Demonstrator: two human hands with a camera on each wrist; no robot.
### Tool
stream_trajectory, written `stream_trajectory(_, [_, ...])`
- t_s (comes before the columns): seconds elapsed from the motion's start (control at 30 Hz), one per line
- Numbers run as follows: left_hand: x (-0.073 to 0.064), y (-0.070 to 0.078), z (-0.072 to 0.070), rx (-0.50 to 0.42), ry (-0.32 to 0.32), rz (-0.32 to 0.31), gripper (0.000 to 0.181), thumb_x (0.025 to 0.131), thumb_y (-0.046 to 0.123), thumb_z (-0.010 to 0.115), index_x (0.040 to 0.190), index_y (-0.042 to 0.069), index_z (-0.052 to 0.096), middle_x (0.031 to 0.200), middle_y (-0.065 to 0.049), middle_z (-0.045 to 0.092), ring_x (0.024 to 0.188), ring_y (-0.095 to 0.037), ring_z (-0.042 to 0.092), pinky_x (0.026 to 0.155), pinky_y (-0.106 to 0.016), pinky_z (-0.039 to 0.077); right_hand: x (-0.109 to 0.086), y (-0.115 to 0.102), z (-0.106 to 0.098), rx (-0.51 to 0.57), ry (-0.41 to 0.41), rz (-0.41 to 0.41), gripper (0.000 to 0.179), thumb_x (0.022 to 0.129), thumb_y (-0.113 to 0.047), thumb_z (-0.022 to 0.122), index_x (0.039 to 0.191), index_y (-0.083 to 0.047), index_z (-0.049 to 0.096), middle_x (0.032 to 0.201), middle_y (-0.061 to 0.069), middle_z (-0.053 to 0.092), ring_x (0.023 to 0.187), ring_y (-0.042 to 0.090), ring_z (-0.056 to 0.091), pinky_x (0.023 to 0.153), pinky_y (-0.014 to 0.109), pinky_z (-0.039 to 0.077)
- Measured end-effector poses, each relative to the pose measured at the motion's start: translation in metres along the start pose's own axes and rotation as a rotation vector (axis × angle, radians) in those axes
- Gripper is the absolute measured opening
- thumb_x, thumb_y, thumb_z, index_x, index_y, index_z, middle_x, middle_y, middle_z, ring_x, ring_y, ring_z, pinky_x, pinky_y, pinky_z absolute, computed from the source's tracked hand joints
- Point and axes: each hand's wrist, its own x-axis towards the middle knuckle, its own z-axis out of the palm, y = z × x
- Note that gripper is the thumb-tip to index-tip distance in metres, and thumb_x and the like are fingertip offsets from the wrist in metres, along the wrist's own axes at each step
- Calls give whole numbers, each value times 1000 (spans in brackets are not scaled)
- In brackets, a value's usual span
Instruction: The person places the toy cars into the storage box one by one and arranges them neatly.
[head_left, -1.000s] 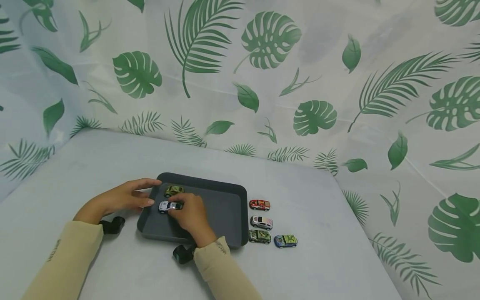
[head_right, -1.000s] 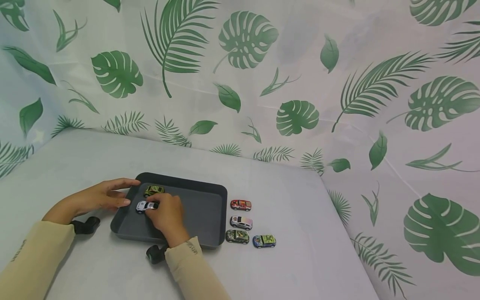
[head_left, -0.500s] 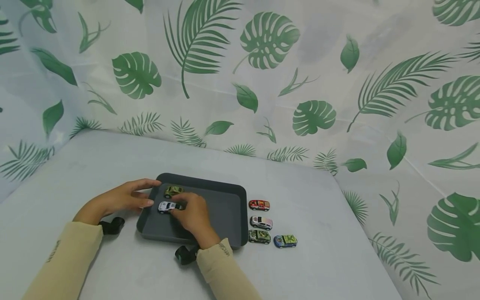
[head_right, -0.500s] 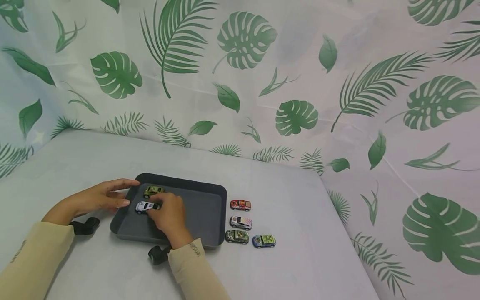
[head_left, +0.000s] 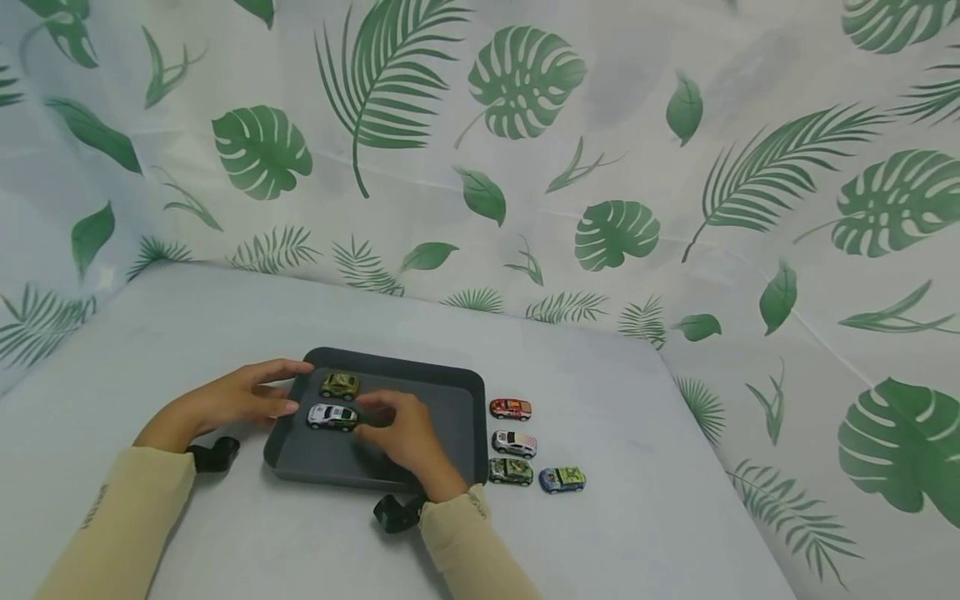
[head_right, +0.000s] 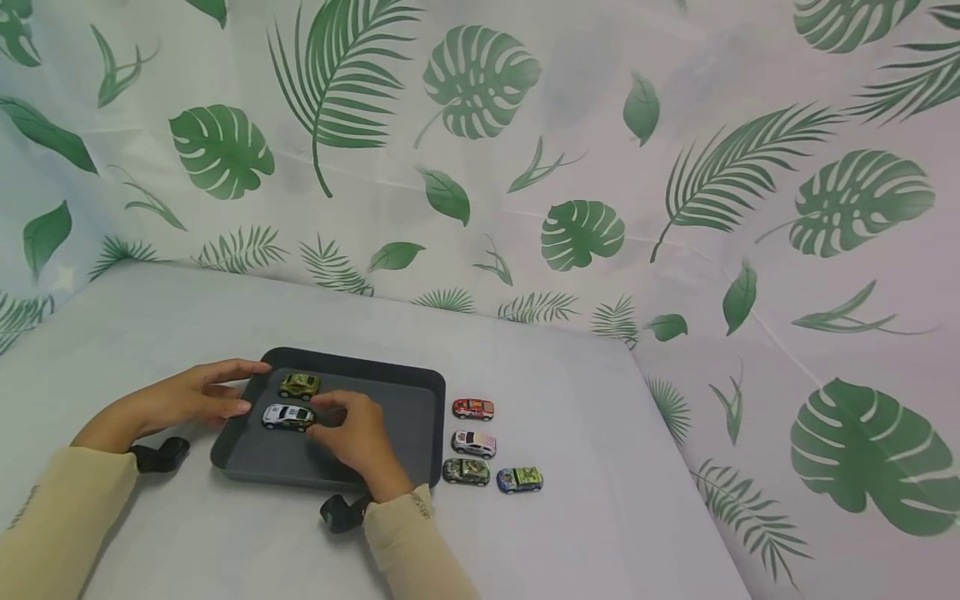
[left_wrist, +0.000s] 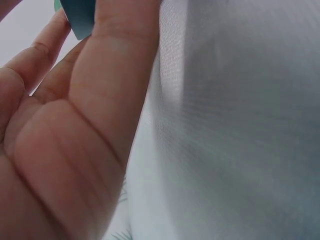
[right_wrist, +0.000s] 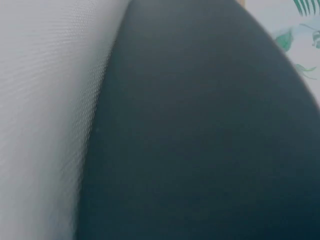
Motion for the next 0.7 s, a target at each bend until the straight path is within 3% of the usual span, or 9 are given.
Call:
stream_trajectory(0.2, [0,2,0,18,-1,-5,80,104,25,76,167,0,33,170,-39,22,151,-64,31,100,-54,59,-4,11,-11,139,-72,-47,32,91,0,84,122,0,79,123,13,78,98,12,71,89,25,56])
stream_trajectory(0.43, [1,3,1,28,10,-13,79,104,25,76,166,0,33,170,-39,23,151,-64,32,100,-53,59,-13,14,-24,284,-184,-22,30,95,1,78,125,6,76,123,19,77,91,4,66,83,20,53])
stream_trajectory(0.7, [0,1,1,32,7,-11,79,104,24,76,166,0,34,170,-39,22,151,-64,31,100,-53,59,-23,17,-34,385,-304,-75,35,97,3,76,130,12,70,124,25,74,95,5,69,85,22,58])
